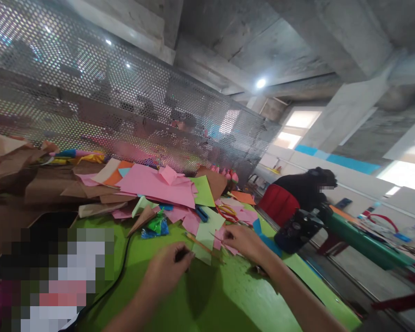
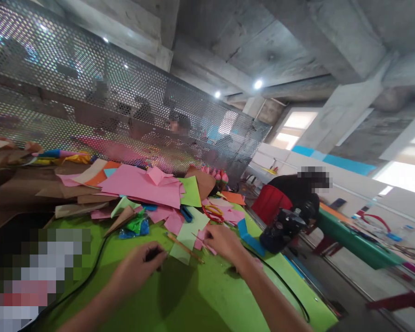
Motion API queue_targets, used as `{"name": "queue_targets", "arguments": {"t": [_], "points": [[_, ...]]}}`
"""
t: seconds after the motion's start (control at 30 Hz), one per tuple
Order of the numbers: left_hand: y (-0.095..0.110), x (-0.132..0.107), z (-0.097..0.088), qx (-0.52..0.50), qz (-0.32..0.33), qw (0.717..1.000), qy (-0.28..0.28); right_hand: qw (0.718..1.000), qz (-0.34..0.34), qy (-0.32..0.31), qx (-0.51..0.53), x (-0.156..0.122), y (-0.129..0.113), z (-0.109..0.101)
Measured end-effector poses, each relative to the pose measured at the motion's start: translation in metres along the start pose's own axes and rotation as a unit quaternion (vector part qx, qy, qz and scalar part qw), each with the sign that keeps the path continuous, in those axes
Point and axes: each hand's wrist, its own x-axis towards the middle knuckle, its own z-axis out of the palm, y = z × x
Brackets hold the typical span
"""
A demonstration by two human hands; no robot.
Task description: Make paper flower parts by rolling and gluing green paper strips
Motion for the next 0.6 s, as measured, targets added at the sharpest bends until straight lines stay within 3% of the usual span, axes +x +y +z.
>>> {"name": "queue_targets", "arguments": {"t": [0.2, 0.47, 0.6], "points": [[-0.004, 0.001, -0.002, 0.014, -0.004, 1.0, 0.002, 1.0, 0.014, -0.004, -0.017, -0.016, -0.002, 0.021], [-0.006, 0.001, -0.003, 0.022, 0.003, 1.0, -0.009, 0.999, 0.042, 0.023, 0.007, -0.002, 0.016, 0.002], [-0.006, 0.001, -0.004, 0.017, 0.0, 1.0, -0.004, 0.999, 0.046, 0.019, 0.021, 0.012, 0.018, 0.004]]}}
